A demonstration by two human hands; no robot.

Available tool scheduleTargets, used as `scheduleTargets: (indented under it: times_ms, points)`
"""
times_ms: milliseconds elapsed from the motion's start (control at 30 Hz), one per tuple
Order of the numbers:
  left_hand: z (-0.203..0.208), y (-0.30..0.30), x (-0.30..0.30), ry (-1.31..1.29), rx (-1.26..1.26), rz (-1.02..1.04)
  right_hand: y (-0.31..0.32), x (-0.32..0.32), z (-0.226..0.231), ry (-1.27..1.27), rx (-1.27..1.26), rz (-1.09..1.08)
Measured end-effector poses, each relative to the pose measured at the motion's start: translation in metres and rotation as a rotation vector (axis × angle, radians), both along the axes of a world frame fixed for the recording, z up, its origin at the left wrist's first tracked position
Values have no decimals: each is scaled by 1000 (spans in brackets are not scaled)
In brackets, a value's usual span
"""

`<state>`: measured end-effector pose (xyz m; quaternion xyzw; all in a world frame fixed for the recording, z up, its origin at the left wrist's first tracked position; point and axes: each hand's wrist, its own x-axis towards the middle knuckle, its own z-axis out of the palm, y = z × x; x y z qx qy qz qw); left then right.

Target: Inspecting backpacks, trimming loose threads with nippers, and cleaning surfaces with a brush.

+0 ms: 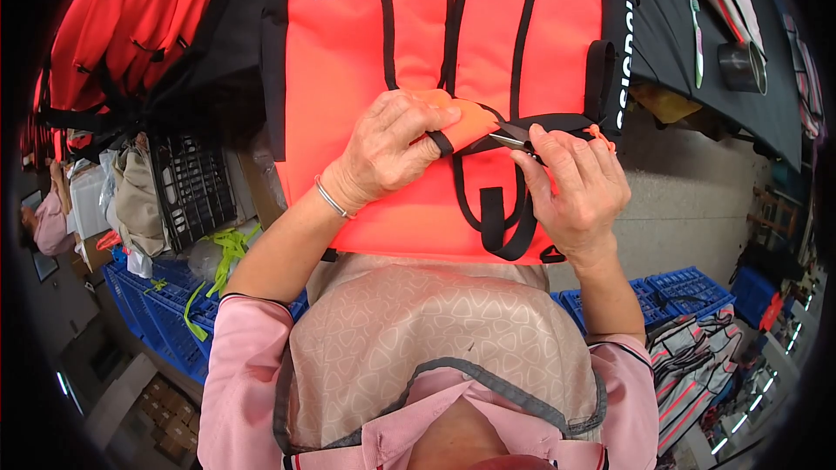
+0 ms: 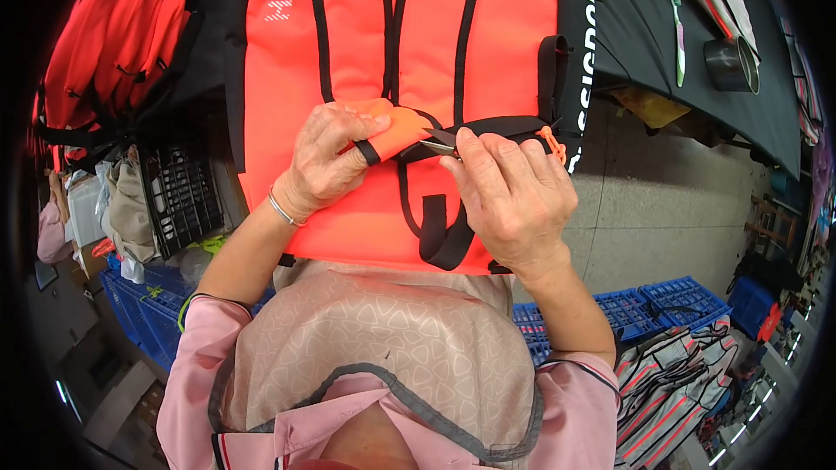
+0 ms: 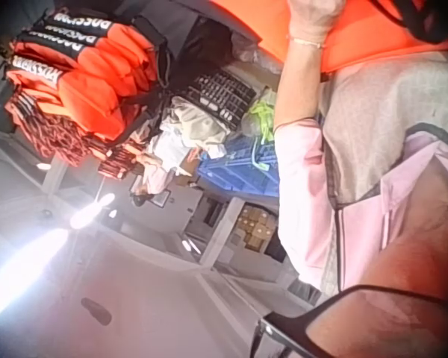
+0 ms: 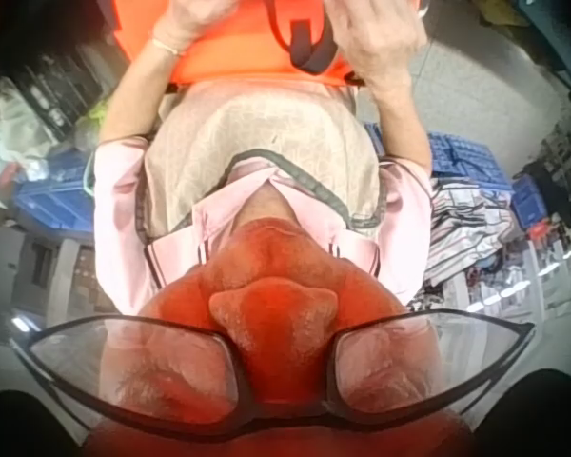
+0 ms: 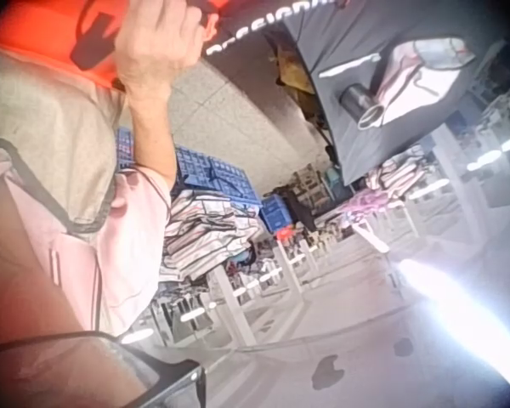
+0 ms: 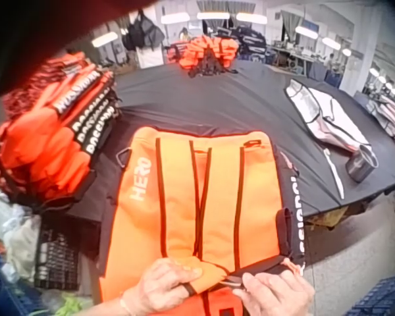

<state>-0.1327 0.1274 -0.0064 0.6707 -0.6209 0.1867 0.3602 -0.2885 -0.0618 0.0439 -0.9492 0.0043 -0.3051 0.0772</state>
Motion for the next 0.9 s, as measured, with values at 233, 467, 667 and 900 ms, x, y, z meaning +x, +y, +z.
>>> scheduleTargets:
  times_ms: [233,467,667,900]
  points:
    - [0,-1,0,-10,-3,0,3,-1,-1,17,24,5]
    - [-1,-2,0,-11,-10,0,3,-1,0,38,7,8]
    - [2,-2,0,-24,-12,-3,4,-1,1,44,-6,5]
    - [4,-1,-1,-15,22,-2,6,-2,2,47,-14,-4]
